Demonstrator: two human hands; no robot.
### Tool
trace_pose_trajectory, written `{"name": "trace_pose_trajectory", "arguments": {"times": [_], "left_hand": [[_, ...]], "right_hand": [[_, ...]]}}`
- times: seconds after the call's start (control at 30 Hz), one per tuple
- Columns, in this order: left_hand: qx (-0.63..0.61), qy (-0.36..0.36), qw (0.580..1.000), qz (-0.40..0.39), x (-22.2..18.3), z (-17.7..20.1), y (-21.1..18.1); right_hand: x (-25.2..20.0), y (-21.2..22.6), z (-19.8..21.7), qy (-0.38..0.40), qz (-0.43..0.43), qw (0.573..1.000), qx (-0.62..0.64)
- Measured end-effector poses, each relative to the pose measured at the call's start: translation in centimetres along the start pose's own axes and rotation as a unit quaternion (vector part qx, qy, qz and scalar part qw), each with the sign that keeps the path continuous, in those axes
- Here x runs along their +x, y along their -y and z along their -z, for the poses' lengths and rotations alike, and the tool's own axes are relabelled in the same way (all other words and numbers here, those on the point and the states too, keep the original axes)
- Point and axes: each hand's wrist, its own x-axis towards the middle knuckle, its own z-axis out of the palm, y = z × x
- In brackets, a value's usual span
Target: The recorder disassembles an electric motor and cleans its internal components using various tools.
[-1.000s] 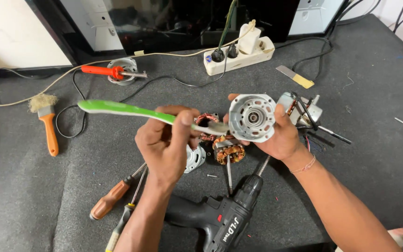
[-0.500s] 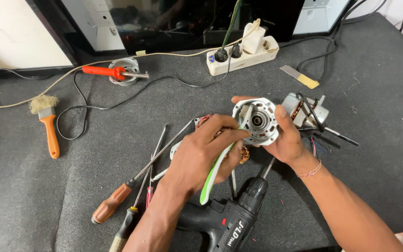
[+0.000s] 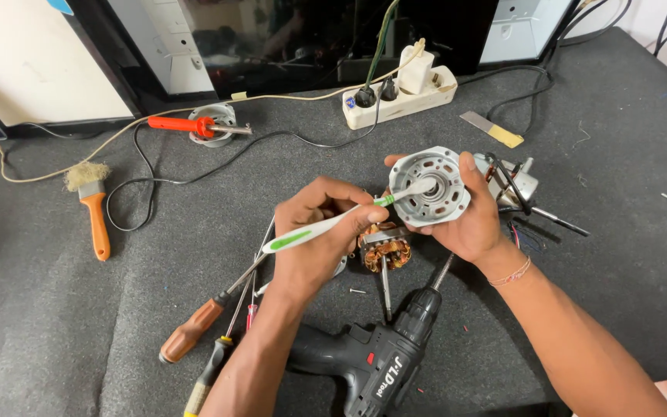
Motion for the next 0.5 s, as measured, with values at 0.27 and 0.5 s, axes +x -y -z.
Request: {"name": "trace_pose_trajectory", "arguments": {"times": [0.27, 0.5], "left_hand": [[-0.101, 0.075, 0.992, 0.013, 0.3, -0.2, -1.4], [-0.120, 0.026, 0.992, 0.008, 0.4, 0.5, -0.5]], "right_hand": [[0.2, -0.2, -0.1, -0.048, -0.030, 0.998, 0.016], [0.7, 0.6, -0.1, -0.034, -0.037, 0.998, 0.024]]}}
